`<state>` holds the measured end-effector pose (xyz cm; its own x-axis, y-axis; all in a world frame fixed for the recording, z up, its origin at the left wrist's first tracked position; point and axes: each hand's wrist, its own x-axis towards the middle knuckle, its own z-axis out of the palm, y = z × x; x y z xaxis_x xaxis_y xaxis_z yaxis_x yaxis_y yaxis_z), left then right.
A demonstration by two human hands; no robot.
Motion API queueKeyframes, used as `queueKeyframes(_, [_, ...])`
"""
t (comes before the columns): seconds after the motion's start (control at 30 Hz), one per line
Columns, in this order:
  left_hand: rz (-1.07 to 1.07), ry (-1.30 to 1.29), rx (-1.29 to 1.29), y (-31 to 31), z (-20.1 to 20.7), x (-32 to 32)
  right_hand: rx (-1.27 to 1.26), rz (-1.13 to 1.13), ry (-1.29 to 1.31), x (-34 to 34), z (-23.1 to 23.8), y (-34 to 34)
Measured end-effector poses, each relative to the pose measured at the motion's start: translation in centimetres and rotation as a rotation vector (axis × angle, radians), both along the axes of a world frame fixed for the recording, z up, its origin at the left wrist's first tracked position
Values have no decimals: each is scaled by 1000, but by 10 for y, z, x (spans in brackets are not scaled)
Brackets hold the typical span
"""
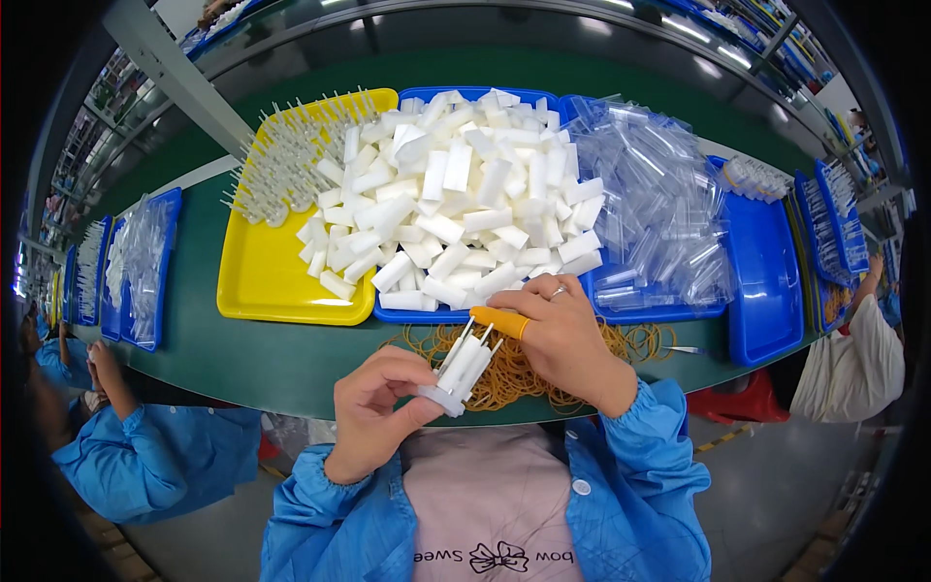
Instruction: The person assembles cotton swabs by inserting white cotton tips into clear plastic sticks and then securing them with rubber bands. They repeatedly pick up sticks and cotton tips, align them, and use a rubber band to bundle the assembled swabs together on a green workbench.
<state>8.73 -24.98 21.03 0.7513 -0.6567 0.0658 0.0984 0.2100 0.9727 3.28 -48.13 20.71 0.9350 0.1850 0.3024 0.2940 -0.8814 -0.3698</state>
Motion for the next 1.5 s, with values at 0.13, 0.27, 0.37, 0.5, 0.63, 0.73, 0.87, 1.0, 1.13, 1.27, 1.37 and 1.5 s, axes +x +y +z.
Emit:
queueKeyframes(0.13, [60,-61,-11,-1,-2,-1,425,-247,-144,0,-16,-3])
queueKeyframes(0.27, [51,-333,77,3,-1,-5,1227,-428,-108,-11,4,-12])
queueKeyframes(0.37, [-6,-419,54,-6,2,-8,1531,-387,-65,-17,4,-18])
queueKeyframes(0.5, [-90,-458,43,-15,7,-11,1651,-361,-15,-18,2,-6])
queueKeyframes(0.63, [-121,-491,52,-16,8,-11,1677,-367,29,-19,3,1])
queueKeyframes(0.73, [-125,-490,87,-17,10,-11,1696,-349,97,-20,3,4])
queueKeyframes(0.87, [-132,-478,119,-18,9,-10,1614,-260,178,-22,4,4])
queueKeyframes(1.0, [-190,-503,118,-16,10,-8,1578,-244,227,-24,5,7])
queueKeyframes(1.13, [-90,-451,149,-17,10,-13,1535,-307,209,-24,6,10])
queueKeyframes(1.27, [-100,-445,162,-18,10,-11,1533,-303,277,-23,3,7])
queueKeyframes(1.37, [-135,-521,181,-19,16,-9,1503,-302,338,-23,10,0])
queueKeyframes(1.5, [-160,-643,196,-21,22,-10,1453,-284,435,-16,24,-4])
